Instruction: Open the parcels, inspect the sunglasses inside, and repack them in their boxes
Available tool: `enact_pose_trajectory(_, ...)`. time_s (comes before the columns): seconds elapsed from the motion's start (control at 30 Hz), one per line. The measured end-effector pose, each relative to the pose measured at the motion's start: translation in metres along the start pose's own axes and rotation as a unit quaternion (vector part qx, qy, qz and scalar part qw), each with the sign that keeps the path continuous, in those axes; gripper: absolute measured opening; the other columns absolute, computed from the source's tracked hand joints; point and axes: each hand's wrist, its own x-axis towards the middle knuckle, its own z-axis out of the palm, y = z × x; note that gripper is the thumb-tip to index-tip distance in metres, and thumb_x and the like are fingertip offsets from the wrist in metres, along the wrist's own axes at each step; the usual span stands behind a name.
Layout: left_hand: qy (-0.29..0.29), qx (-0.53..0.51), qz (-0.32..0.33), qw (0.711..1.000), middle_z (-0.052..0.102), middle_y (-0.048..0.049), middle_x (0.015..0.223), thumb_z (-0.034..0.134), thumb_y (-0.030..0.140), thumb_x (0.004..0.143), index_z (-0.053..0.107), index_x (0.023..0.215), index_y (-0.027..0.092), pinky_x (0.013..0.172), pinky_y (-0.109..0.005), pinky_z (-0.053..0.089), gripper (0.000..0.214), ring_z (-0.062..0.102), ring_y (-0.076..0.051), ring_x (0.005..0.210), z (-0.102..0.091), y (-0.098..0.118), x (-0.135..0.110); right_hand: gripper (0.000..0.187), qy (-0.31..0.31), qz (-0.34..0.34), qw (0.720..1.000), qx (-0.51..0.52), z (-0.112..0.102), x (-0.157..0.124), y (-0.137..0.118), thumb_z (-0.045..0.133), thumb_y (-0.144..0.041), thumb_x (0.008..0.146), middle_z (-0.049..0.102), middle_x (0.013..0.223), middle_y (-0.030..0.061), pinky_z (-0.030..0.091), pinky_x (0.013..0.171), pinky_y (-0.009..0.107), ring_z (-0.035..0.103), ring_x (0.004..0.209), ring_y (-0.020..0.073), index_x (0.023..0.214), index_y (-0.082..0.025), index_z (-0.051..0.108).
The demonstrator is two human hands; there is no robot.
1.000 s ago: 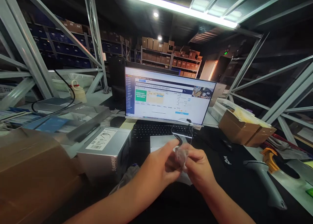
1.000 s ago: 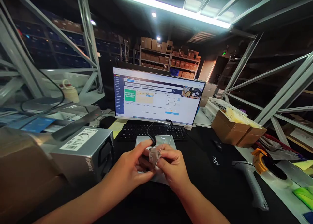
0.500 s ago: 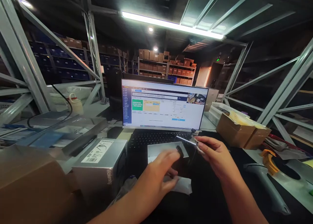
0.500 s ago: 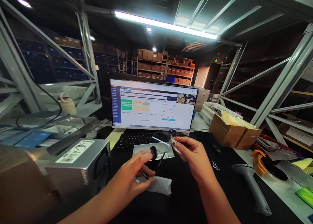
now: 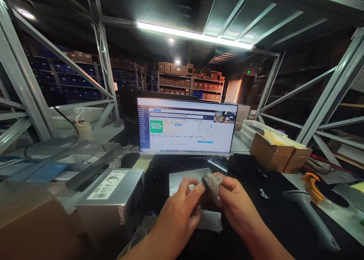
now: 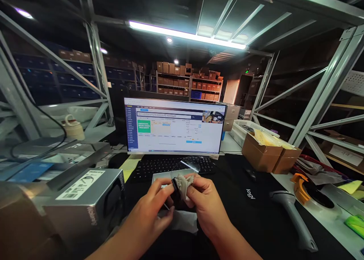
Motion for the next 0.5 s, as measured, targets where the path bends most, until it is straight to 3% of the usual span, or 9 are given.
enact_pose_trajectory(0.1,0.017,-0.009,0.004,1.000,0.054,-0.0050,0.122,0.074,0.013,0.071,0.049,0.125,0.029,0.069,-0.030,0.060,0.062,0.067,-0.016,0.078,-0.001,0.004,0.000,0.029,0.005,-0.006,1.000,-0.001,0.001,0.000,0.004,0.086,-0.040,0.068,0.047,0.061,-0.0034,0.025,0.051,0.023,0.029,0.054,0.0070,0.076,-0.015,0.073)
enact_pose_trajectory(0.17,0.049,-0.006,0.018,0.999,0.056,-0.0052,0.121,0.078,0.019,0.072,0.053,0.121,0.027,0.071,-0.031,0.061,0.055,0.069,-0.018,0.081,-0.002,0.006,0.001,0.031,0.010,0.002,1.000,-0.002,0.001,0.000,0.005,0.089,-0.038,0.065,0.050,0.058,-0.0040,0.025,0.049,0.021,0.032,0.052,0.0064,0.079,-0.016,0.073)
enact_pose_trajectory(0.3,0.079,0.003,0.053,0.995,0.060,-0.0051,0.124,0.066,0.014,0.084,0.059,0.117,0.028,0.087,-0.030,0.058,0.037,0.067,-0.020,0.104,-0.007,0.005,0.001,0.036,-0.017,0.042,0.999,0.008,-0.002,0.001,0.001,0.095,-0.032,0.054,0.065,0.066,-0.0002,0.038,0.054,0.021,0.051,0.055,0.0093,0.078,-0.017,0.073)
enact_pose_trajectory(0.5,0.097,0.046,0.148,0.983,0.069,-0.0053,0.108,0.055,0.010,0.089,0.062,0.116,0.024,0.083,-0.028,0.057,0.031,0.068,-0.019,0.095,-0.015,0.002,0.004,0.031,-0.051,0.066,0.994,0.074,-0.006,0.001,-0.002,0.094,-0.026,0.057,0.064,0.066,-0.0017,0.039,0.053,0.018,0.053,0.055,0.0073,0.076,-0.017,0.071)
